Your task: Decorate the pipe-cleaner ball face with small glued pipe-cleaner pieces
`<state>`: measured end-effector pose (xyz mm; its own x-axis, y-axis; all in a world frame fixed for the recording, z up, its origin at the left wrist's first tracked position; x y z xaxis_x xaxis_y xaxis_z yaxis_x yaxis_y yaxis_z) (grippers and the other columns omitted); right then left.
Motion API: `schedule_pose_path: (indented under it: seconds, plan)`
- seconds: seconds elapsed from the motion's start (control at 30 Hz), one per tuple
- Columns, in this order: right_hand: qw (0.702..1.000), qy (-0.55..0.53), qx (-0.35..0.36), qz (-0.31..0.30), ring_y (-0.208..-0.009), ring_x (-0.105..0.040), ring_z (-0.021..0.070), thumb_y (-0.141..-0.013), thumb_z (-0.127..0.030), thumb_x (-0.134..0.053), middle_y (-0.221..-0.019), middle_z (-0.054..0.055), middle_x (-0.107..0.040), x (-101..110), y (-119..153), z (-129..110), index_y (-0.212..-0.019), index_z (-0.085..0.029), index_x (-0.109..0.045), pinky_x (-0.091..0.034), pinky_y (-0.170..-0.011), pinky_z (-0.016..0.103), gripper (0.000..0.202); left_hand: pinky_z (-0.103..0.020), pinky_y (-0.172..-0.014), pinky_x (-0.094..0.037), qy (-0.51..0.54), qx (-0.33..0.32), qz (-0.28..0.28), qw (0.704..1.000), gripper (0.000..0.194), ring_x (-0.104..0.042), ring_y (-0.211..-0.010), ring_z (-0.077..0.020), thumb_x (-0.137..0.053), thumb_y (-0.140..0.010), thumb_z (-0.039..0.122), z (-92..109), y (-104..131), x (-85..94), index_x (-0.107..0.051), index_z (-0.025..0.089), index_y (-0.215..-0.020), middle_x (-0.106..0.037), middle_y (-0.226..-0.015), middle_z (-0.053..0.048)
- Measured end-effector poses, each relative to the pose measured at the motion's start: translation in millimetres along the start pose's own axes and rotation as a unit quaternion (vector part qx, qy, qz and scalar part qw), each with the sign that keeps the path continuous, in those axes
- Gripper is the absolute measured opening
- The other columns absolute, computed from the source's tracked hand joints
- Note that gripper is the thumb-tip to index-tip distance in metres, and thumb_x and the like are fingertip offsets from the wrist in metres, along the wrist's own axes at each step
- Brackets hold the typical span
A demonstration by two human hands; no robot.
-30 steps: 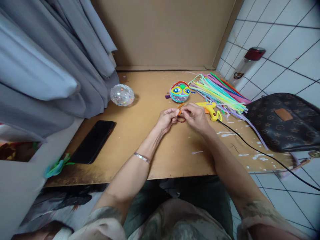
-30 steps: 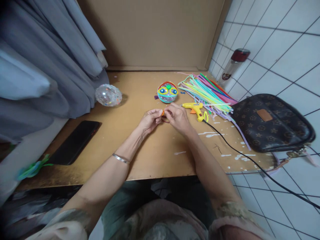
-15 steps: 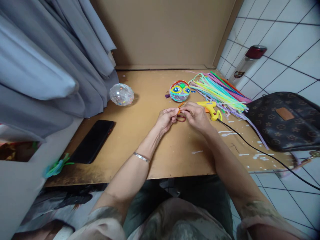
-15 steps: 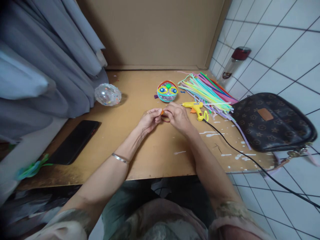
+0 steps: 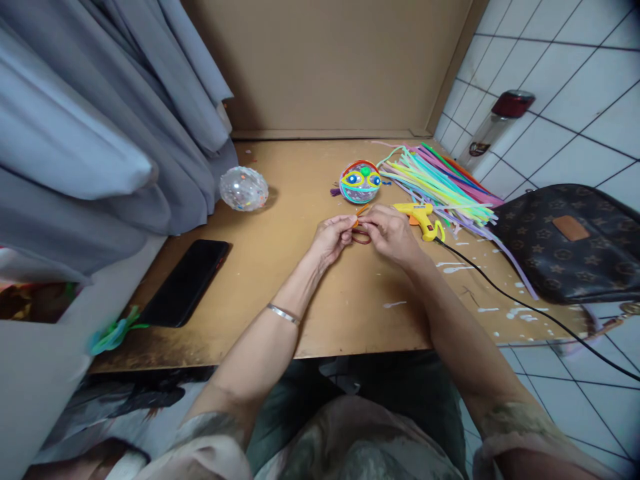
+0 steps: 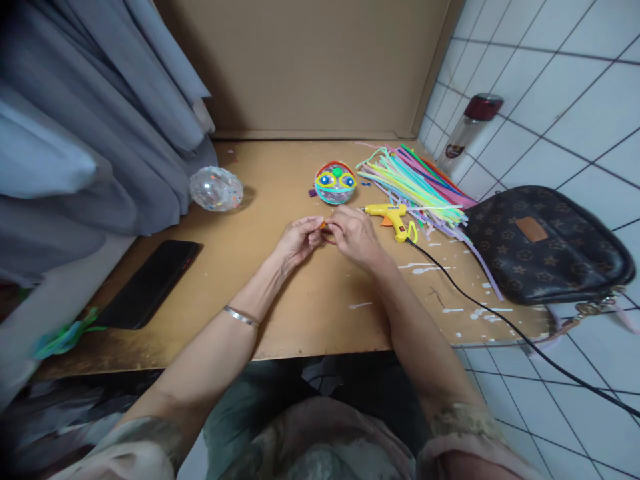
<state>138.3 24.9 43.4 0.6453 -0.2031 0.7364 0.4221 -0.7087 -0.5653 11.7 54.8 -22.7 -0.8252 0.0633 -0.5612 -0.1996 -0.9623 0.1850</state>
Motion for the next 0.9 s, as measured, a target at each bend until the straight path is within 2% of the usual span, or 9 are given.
schedule_pose_path:
  seconds: [0.17,0.27,0.33,0.43,0.5,0.57,0.7,0.8,0.9]
  plan:
    - [1.0,-0.002,-0.022,0.019,-0.086,-0.066,0.0233,-0.096,-0.021,-0.052,-0.09,0.009,-0.072,-1,1,8,-0.09,-0.019,-0.076,-0.051,-0.081,0.036,0.025,-0.014,-0.042,-0.024,0.004,-0.011,0.017,1.0,0.021,-0.035,-0.039,0.0005,-0.084,-0.073,0.012,5,-1,3.3,-0.063,0.012,-0.068,-0.053,-0.05,0.006]
    - [0.998,0.027,-0.055,0.019,-0.094,-0.067,0.0244,-0.097,-0.02,-0.051,-0.1,0.011,-0.073,-6,3,19,-0.101,-0.019,-0.075,-0.051,-0.086,0.036,0.025,-0.014,-0.042,-0.024,0.016,-0.024,0.03,0.999,0.019,-0.035,-0.039,0.0005,-0.082,-0.072,0.01,12,-1,6.9,-0.064,0.011,-0.069,-0.052,-0.05,0.007]
    - [0.995,0.065,-0.074,-0.024,-0.101,-0.067,0.0264,-0.097,-0.02,-0.052,-0.108,0.013,-0.074,-17,4,25,-0.111,-0.018,-0.074,-0.051,-0.091,0.038,0.027,-0.014,-0.041,-0.024,0.021,-0.033,0.042,0.998,0.02,-0.035,-0.039,0.0005,-0.083,-0.071,0.009,18,-1,10.1,-0.063,0.012,-0.069,-0.052,-0.05,0.007]
    - [0.979,0.129,-0.1,-0.124,-0.112,-0.067,0.0294,-0.096,-0.015,-0.054,-0.123,0.019,-0.074,-39,5,29,-0.127,-0.014,-0.069,-0.049,-0.097,0.04,0.034,-0.013,-0.041,-0.023,0.031,-0.04,0.054,0.997,0.024,-0.035,-0.039,0.0006,-0.083,-0.072,0.01,23,-1,13.7,-0.06,0.013,-0.066,-0.048,-0.048,0.009]
    - [0.968,0.163,-0.105,-0.162,-0.117,-0.066,0.0294,-0.097,-0.011,-0.051,-0.131,0.021,-0.071,-48,5,27,-0.133,-0.012,-0.066,-0.048,-0.101,0.04,0.039,-0.013,-0.041,-0.023,0.038,-0.038,0.052,0.997,0.026,-0.034,-0.038,0.0008,-0.083,-0.073,0.01,24,-1,13.9,-0.059,0.013,-0.065,-0.045,-0.047,0.01]
    - [0.959,0.195,-0.1,-0.178,-0.115,-0.067,0.0291,-0.097,-0.008,-0.048,-0.128,0.022,-0.072,-51,3,23,-0.131,-0.012,-0.067,-0.048,-0.099,0.039,0.039,-0.013,-0.041,-0.023,0.042,-0.035,0.048,0.997,0.026,-0.033,-0.038,0.001,-0.084,-0.074,0.01,25,-1,13.5,-0.059,0.013,-0.066,-0.044,-0.047,0.01]
    - [0.95,0.233,-0.112,-0.177,-0.098,-0.069,0.0286,-0.09,-0.004,-0.051,-0.112,0.022,-0.075,-48,4,19,-0.121,-0.011,-0.07,-0.049,-0.085,0.036,0.037,-0.012,-0.041,-0.024,0.059,-0.031,0.04,0.997,0.027,-0.033,-0.039,0.0012,-0.085,-0.074,0.012,24,-1,13.1,-0.059,0.013,-0.068,-0.044,-0.049,0.01]
    - [0.953,0.208,-0.145,-0.168,-0.089,-0.069,0.0266,-0.087,-0.006,-0.055,-0.105,0.018,-0.076,-43,9,25,-0.114,-0.015,-0.071,-0.048,-0.075,0.033,0.033,-0.013,-0.042,-0.025,0.08,-0.026,0.036,0.996,0.027,-0.034,-0.039,0.0007,-0.082,-0.078,0.01,23,-2,13.6,-0.057,0.013,-0.068,-0.043,-0.05,0.01]
    - [0.971,0.135,-0.157,-0.122,-0.082,-0.069,0.0254,-0.083,-0.012,-0.061,-0.098,0.013,-0.077,-36,11,34,-0.12,-0.016,-0.07,-0.048,-0.071,0.032,0.038,-0.013,-0.042,-0.025,0.095,-0.024,0.03,0.995,0.026,-0.034,-0.04,0.0004,-0.077,-0.082,0.008,23,-2,13.5,-0.056,0.013,-0.068,-0.044,-0.051,0.01]
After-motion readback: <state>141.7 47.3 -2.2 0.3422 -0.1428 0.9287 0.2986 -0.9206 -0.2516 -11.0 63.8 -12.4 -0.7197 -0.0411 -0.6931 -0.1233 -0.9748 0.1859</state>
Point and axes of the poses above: each hand's wrist, its own y-axis away from the middle knuckle, its own x-axis out of the back of the hand, z = x × y, the point moved 6 cm from there along -y, towards the middle knuckle
